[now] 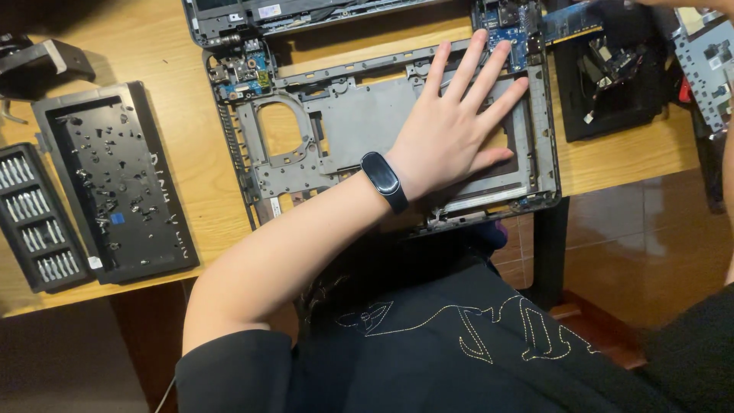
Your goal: The person uses a screwdriver to remove screws from a laptop chassis, placing them into a tray. They then disconnect cables and lift a small circuit board from the chassis before using the screwdriver to unscrew and pry components near the hinge.
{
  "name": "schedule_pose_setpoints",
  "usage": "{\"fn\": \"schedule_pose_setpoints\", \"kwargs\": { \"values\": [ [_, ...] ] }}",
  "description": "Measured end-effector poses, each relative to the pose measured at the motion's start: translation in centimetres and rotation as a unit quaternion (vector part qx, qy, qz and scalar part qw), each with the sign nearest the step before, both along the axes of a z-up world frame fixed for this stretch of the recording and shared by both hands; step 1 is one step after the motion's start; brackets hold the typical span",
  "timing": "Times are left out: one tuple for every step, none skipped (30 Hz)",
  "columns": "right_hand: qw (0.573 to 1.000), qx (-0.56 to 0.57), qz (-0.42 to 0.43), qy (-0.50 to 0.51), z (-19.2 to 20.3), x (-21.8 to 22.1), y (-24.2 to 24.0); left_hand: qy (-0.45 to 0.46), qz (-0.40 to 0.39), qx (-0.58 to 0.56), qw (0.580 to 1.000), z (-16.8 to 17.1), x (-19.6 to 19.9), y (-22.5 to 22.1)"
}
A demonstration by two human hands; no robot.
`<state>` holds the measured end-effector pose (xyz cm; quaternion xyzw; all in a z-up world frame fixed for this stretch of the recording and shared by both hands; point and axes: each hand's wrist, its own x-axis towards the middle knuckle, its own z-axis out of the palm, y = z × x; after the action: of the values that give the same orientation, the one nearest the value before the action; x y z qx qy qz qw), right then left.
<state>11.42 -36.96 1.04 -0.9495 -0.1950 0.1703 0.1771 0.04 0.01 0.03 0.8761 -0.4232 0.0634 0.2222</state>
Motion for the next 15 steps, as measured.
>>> {"fn": "schedule_pose_setpoints", "kwargs": {
  "values": [
    [1.000, -0.002, 0.002, 0.001, -0.4, -1.0, 0.5, 0.000, 0.000, 0.002, 1.000, 0.0, 0.0, 0.0],
    [1.000, -0.005, 0.004, 0.003, -0.5, -1.9, 1.0, 0.000, 0.000, 0.002, 1.000, 0.0, 0.0, 0.0],
    [1.000, -0.007, 0.006, 0.004, -0.6, -2.6, 1.4, 0.000, 0.000, 0.001, 1.000, 0.1, 0.0, 0.1],
    [1.000, -0.009, 0.007, 0.005, -0.6, -3.4, 1.7, 0.000, -0.001, 0.000, 1.000, 0.1, 0.0, 0.1],
    [1.000, -0.011, 0.009, 0.006, -0.8, -3.8, 2.0, 0.000, -0.001, 0.000, 1.000, 0.1, 0.0, 0.1],
    [1.000, -0.014, 0.010, 0.007, -1.0, -4.3, 2.2, 0.001, -0.001, -0.001, 1.000, 0.1, 0.0, 0.1],
    [1.000, -0.016, 0.011, 0.008, -1.2, -4.7, 2.4, 0.003, -0.002, -0.003, 1.000, 0.1, 0.0, 0.1],
    [1.000, -0.018, 0.012, 0.008, -1.2, -4.9, 2.6, 0.002, -0.003, -0.003, 1.000, 0.1, 0.0, 0.1],
    [1.000, -0.021, 0.014, 0.009, -1.2, -5.1, 2.8, 0.001, -0.003, -0.003, 1.000, 0.1, 0.0, 0.1],
    [1.000, -0.023, 0.015, 0.010, -1.2, -5.3, 3.1, 0.000, -0.002, -0.004, 1.000, 0.1, 0.0, 0.1],
    [0.999, -0.025, 0.017, 0.011, -1.2, -5.4, 3.3, 0.000, -0.003, -0.004, 1.000, 0.1, 0.0, 0.1],
    [0.999, -0.027, 0.018, 0.012, -1.2, -5.5, 3.6, 0.000, -0.003, -0.007, 1.000, 0.1, 0.0, 0.1],
    [0.999, -0.030, 0.020, 0.013, -1.2, -5.6, 3.8, 0.001, -0.003, -0.009, 1.000, 0.1, 0.0, 0.1],
    [0.999, -0.032, 0.022, 0.014, -1.2, -5.6, 4.1, 0.001, -0.003, -0.009, 1.000, 0.1, 0.0, 0.2],
    [0.999, -0.034, 0.023, 0.016, -1.1, -5.7, 4.5, -0.001, -0.003, -0.010, 1.000, 0.0, -0.1, 0.2]
  ]
}}
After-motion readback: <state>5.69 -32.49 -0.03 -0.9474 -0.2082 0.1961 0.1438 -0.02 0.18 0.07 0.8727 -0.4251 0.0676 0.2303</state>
